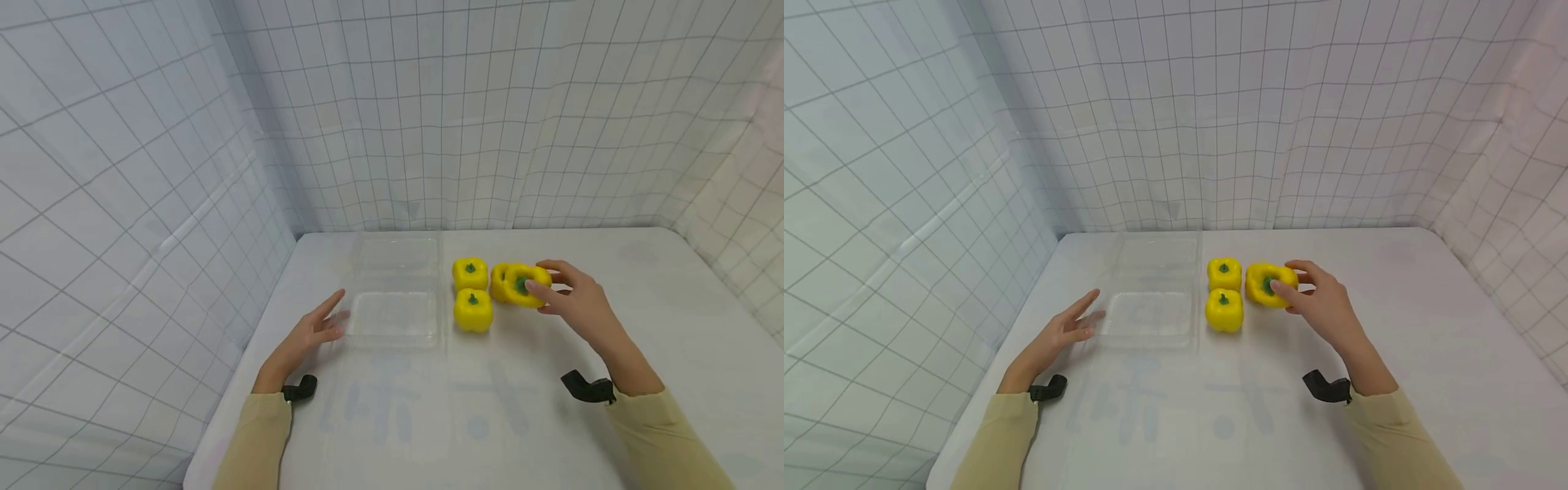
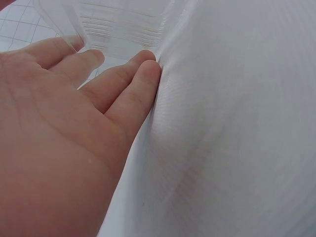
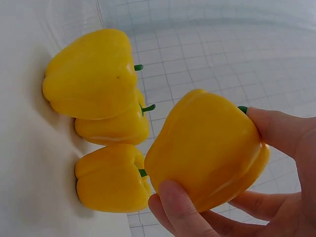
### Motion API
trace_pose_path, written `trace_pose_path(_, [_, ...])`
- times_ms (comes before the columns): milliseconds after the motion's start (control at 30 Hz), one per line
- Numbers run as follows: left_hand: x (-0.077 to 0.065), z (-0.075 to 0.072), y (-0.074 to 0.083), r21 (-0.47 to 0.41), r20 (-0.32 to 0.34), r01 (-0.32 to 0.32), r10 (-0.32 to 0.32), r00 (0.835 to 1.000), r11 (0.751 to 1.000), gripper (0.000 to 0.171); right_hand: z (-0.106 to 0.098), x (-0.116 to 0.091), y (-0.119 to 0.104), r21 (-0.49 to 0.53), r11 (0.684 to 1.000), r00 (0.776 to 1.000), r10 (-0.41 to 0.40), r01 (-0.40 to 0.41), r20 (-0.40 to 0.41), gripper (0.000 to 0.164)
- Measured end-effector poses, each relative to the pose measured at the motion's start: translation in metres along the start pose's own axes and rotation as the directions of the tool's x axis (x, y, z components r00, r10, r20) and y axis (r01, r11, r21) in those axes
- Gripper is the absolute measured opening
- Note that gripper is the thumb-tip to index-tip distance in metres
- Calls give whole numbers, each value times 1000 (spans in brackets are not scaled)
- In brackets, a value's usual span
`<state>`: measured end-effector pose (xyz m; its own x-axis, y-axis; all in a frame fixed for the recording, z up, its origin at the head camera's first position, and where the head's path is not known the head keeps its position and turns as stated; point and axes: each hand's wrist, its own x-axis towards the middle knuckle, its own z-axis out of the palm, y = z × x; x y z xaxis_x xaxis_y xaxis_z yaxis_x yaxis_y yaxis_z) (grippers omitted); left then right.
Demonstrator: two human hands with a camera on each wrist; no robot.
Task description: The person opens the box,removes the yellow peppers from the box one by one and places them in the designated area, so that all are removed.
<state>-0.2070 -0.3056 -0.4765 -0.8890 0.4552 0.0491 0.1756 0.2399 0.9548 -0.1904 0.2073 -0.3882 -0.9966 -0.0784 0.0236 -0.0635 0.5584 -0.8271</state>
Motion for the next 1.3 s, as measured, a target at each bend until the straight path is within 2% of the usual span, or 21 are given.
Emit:
trace_pose_path(400, [-1,2,3,7,-10,12,-12,1000,1000,77,5,0,20,53,994,994,93,-95,51,91])
trace_pose_path(700, [-2,2,3,4,-10,17,-17,1000,1000,77,10,1,34,146,981,987,107,-124,118,88])
trace_pose_path(933, [-2,2,3,0,-8,22,-22,1000,1000,77,19,8,47,261,952,980,126,-163,152,86])
trace_pose_path(1300, [-2,1,0,11,-15,25,-24,1000,1000,76,27,14,62,293,929,963,168,-226,209,88])
